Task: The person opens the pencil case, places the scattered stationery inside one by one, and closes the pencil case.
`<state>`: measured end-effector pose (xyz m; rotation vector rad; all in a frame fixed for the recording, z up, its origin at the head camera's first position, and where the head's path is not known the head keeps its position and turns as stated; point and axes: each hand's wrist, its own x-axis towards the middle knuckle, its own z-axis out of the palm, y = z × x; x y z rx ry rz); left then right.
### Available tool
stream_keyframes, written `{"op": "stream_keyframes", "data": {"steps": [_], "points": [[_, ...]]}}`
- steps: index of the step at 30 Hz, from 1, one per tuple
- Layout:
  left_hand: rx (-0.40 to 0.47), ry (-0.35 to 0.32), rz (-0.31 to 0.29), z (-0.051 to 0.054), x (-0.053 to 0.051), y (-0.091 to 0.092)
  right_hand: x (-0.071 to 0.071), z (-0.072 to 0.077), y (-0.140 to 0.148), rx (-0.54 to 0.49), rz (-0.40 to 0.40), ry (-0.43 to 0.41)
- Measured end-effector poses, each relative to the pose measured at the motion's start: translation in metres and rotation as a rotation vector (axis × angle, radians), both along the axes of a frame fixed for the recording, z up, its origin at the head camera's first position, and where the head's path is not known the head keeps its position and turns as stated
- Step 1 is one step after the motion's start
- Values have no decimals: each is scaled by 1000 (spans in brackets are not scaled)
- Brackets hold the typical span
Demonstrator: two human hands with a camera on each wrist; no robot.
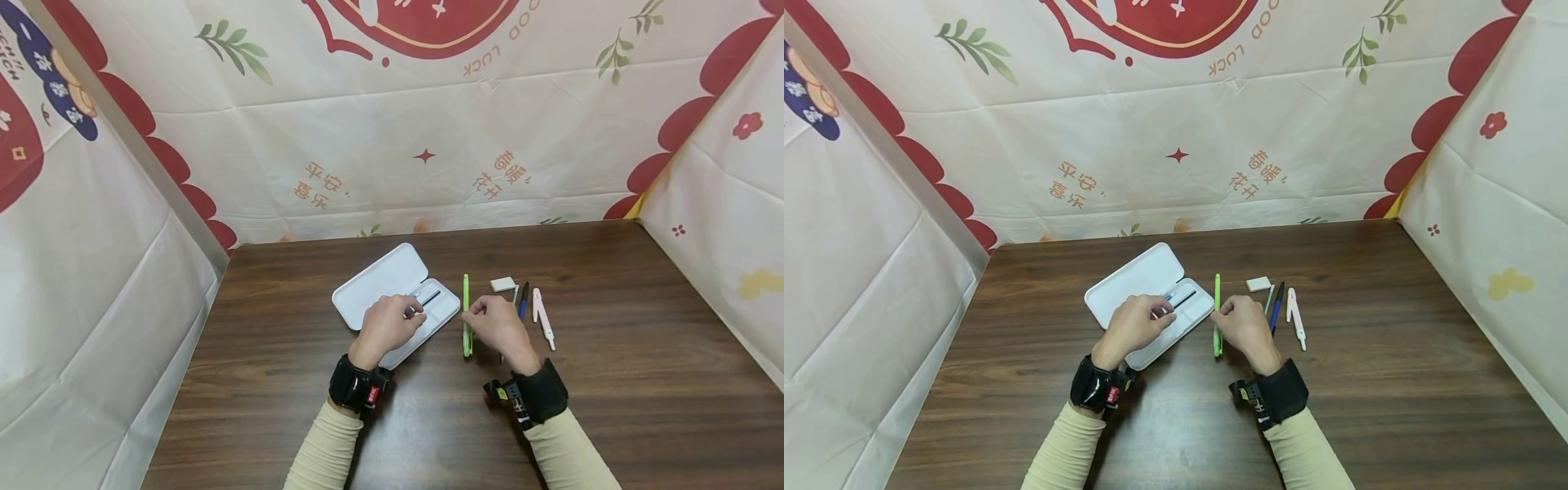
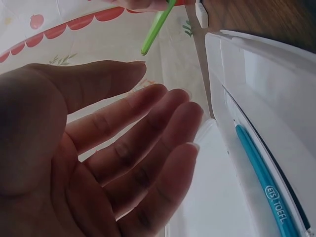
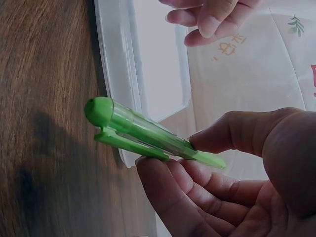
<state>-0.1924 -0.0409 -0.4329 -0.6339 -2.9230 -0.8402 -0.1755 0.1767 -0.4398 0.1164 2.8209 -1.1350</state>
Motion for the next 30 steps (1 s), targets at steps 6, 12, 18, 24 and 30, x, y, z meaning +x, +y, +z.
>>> {"op": "stream_keyframes", "data": {"steps": [6, 12, 18, 24, 30], "points": [[-1, -9, -20, 0, 1, 1, 2, 0, -3, -5, 3, 14], [19, 0, -56, 1, 2, 2, 2, -3, -8, -22, 33, 45], [53, -45, -82, 1, 1, 4, 2, -5, -14, -40, 56, 81], [66, -45, -102, 1, 0, 4, 0, -7, -17, -45, 65, 117], [94, -34, -125, 2, -1, 3, 1, -5, -20, -79, 103, 120]]}}
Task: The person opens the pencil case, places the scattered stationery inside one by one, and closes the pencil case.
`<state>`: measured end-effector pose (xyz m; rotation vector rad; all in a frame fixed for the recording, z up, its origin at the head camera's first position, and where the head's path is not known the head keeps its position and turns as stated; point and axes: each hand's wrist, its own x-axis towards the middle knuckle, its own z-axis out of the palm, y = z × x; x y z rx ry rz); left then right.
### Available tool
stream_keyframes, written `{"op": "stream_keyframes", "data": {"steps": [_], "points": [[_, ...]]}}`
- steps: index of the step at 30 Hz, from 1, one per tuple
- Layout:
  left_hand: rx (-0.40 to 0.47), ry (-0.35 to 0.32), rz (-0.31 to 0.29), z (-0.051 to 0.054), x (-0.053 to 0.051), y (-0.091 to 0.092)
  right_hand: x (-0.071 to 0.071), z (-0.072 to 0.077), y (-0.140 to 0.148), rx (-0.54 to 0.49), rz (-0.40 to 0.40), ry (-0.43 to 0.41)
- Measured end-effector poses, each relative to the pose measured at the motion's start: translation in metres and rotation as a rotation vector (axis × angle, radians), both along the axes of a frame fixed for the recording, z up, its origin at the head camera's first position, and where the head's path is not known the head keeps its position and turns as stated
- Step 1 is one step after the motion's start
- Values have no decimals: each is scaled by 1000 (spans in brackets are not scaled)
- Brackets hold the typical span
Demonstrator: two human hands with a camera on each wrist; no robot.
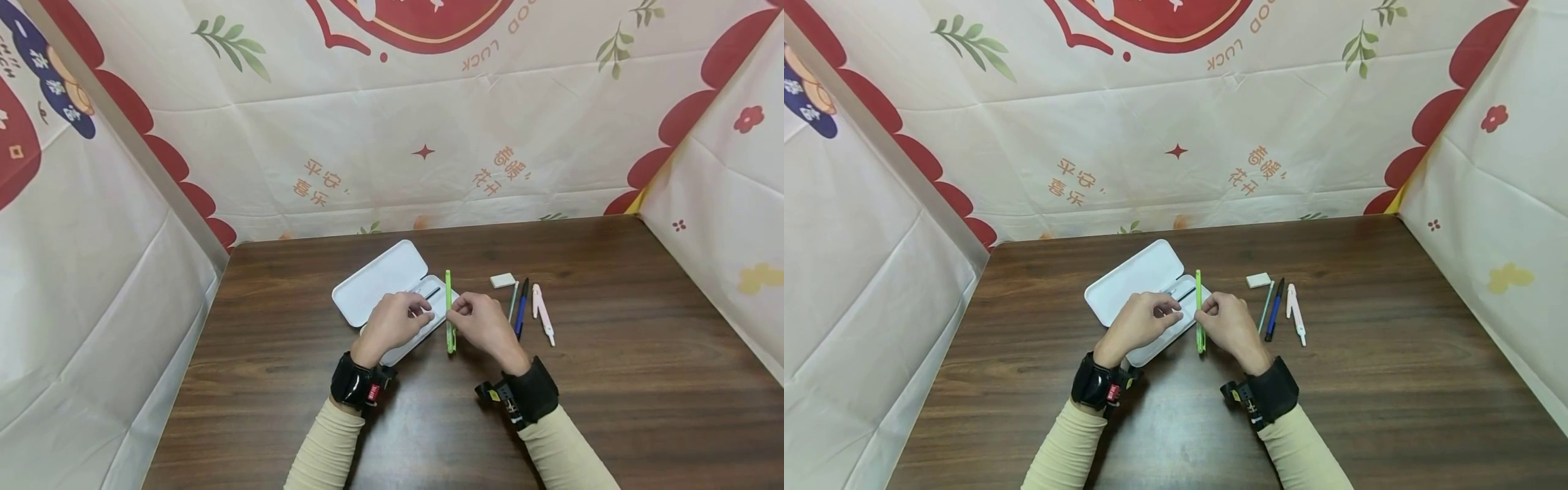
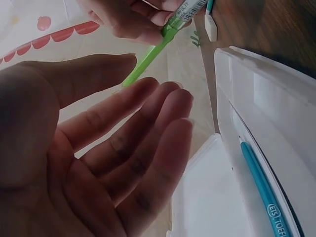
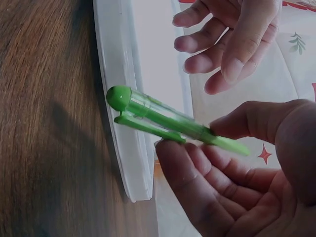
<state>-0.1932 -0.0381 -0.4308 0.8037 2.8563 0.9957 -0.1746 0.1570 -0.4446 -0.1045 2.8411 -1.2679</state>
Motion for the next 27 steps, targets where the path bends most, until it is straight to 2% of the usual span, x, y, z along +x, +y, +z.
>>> {"op": "stream_keyframes", "data": {"steps": [7, 17, 27], "points": [[59, 3, 8, 1, 0, -2, 2, 2, -4, -32, 69, 14], [169, -45, 9, 4, 0, -3, 5, 0, -9, -51, 93, 85], [226, -69, 64, 4, 0, -2, 7, -3, -17, -84, 122, 135]]}}
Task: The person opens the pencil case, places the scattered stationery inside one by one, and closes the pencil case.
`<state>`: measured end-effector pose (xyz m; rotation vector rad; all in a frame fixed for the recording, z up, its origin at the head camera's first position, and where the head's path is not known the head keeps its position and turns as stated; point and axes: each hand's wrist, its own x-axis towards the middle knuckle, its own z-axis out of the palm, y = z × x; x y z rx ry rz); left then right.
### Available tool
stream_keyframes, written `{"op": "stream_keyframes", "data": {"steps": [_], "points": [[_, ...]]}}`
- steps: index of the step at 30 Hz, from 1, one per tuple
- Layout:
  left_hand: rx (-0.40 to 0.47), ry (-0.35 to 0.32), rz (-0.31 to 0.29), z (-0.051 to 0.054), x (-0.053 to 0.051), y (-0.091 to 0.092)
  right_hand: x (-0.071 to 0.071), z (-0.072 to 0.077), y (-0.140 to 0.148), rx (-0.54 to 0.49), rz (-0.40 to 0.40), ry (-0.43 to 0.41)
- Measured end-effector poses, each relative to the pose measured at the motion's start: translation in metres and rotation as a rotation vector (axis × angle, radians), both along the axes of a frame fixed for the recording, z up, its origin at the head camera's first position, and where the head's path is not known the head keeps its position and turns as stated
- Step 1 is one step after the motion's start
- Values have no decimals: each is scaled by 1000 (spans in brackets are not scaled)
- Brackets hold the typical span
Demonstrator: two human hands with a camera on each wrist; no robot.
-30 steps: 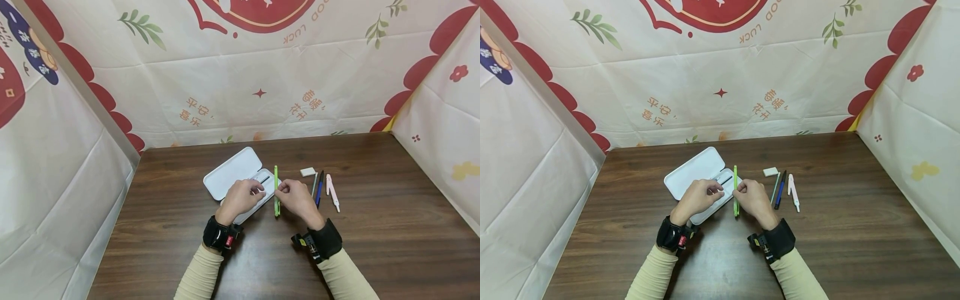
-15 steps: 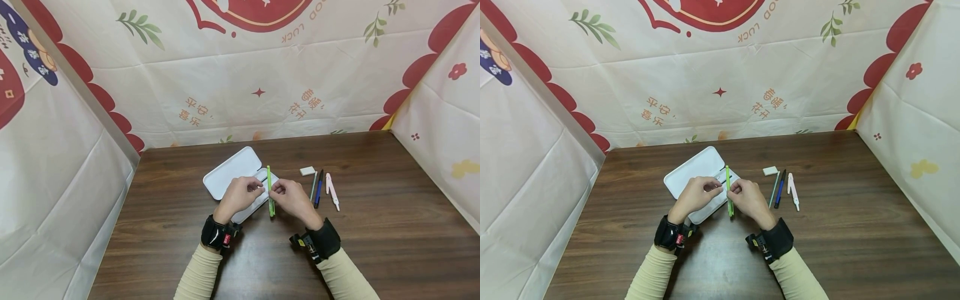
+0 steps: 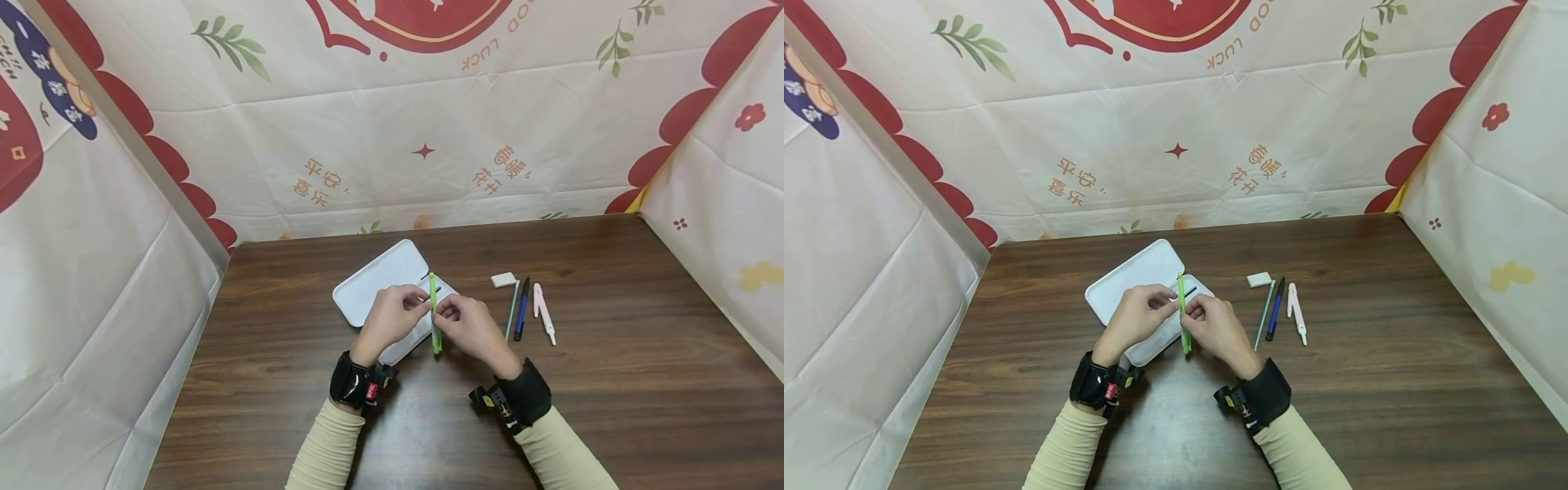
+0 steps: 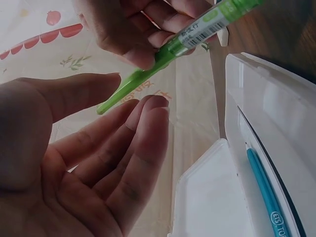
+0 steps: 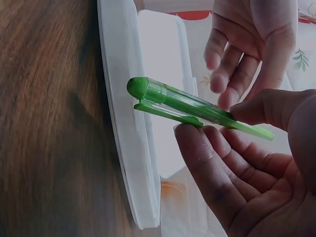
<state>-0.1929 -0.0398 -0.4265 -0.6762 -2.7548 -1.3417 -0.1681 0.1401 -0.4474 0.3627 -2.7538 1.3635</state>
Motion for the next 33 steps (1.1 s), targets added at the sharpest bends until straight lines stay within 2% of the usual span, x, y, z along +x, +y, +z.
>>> {"op": "stream_keyframes", "data": {"steps": [12, 19, 26, 33], "points": [[-10, 16, -12, -3, -2, 3, 0, -4, -6, -8, 16, 23], [-4, -2, 7, -3, -1, 5, 1, -4, -9, -20, 4, 33], [9, 10, 6, -4, -1, 6, 2, -4, -9, -34, 5, 42], [17, 1, 17, -5, -2, 4, 2, -5, -6, -42, -2, 99]]}}
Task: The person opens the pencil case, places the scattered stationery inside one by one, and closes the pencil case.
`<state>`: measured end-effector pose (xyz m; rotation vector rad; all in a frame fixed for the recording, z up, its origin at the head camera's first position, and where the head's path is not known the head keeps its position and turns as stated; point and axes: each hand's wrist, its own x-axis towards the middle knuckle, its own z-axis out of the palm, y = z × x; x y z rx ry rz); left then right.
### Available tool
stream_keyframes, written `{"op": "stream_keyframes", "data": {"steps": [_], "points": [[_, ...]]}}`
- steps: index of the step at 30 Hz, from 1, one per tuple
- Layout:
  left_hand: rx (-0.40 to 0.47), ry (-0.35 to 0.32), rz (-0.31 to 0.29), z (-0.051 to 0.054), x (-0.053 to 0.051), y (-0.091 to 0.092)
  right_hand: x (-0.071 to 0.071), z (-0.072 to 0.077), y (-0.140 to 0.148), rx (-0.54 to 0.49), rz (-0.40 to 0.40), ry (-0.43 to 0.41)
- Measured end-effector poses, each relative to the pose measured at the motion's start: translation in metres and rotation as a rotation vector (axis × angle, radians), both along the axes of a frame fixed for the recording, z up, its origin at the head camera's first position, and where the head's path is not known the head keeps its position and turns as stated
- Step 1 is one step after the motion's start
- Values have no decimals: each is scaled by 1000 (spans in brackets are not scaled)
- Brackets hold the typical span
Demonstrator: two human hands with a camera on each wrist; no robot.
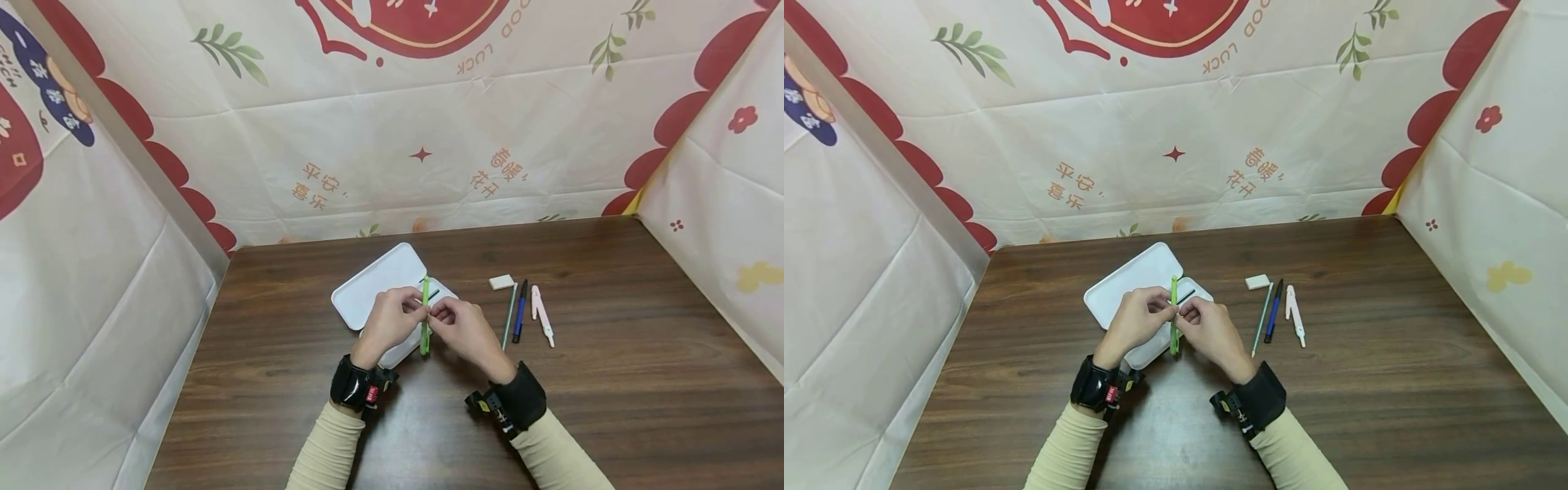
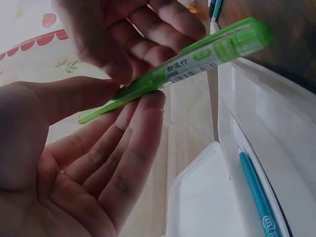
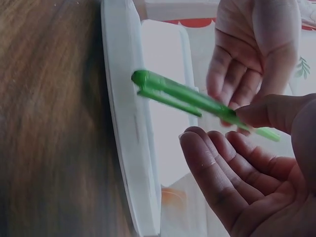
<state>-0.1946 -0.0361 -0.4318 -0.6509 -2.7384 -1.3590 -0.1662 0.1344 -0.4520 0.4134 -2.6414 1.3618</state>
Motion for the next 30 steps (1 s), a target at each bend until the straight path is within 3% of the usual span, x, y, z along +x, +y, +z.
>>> {"op": "stream_keyframes", "data": {"steps": [18, 30], "points": [[20, 45, 65, 5, -7, -13, -5, 16, 26, 44, -61, -52], [-7, 10, 78, 5, -11, -19, -4, 20, 30, 38, -71, -66]]}}
